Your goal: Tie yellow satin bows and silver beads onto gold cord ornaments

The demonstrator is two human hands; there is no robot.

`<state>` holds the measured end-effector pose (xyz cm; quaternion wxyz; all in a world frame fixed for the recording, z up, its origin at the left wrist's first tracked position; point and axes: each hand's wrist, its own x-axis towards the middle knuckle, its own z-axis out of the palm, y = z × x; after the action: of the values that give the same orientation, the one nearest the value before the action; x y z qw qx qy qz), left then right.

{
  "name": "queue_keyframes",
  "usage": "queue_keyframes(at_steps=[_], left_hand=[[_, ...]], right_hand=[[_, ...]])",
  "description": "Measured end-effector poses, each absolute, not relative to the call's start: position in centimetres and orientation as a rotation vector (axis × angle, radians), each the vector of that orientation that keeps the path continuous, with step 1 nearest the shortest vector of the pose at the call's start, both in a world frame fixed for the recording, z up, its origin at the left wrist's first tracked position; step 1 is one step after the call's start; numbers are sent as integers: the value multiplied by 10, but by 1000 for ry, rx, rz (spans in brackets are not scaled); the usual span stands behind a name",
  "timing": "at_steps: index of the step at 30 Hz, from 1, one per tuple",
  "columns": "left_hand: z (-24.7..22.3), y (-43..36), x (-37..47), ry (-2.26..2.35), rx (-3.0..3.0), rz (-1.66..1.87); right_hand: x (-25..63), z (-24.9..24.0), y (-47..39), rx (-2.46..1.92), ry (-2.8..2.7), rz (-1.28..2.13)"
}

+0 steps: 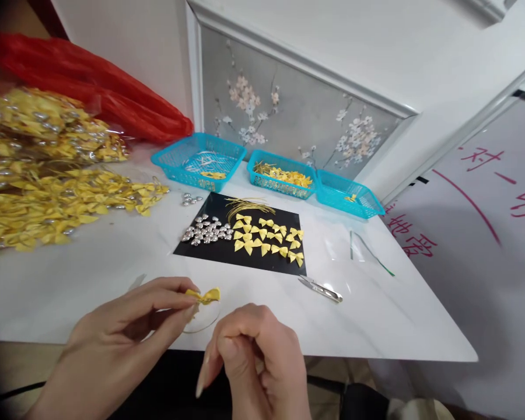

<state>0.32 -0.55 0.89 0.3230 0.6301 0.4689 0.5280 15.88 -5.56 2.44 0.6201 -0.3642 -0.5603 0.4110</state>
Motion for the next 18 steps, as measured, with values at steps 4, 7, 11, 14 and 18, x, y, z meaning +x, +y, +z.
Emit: queue_keyframes(at_steps=[4,7,11,14,18], left_hand=[[10,-7,2,1233,1753,1406],[13,-9,-1,1188,1628,1380],[14,-9,-6,1132,1466,1290],[12,-11,-8,1101,1452,1255],[7,-12,-7,1076,1523,1228]], right_hand=[[160,27,-62,-870,-1323,903],[164,29,-59,-911,-1274,922],[171,29,-44,-956,-1292,936],[172,29,-37,-1051,-1345,1002],[168,30,-35,-1170,-1489,967]])
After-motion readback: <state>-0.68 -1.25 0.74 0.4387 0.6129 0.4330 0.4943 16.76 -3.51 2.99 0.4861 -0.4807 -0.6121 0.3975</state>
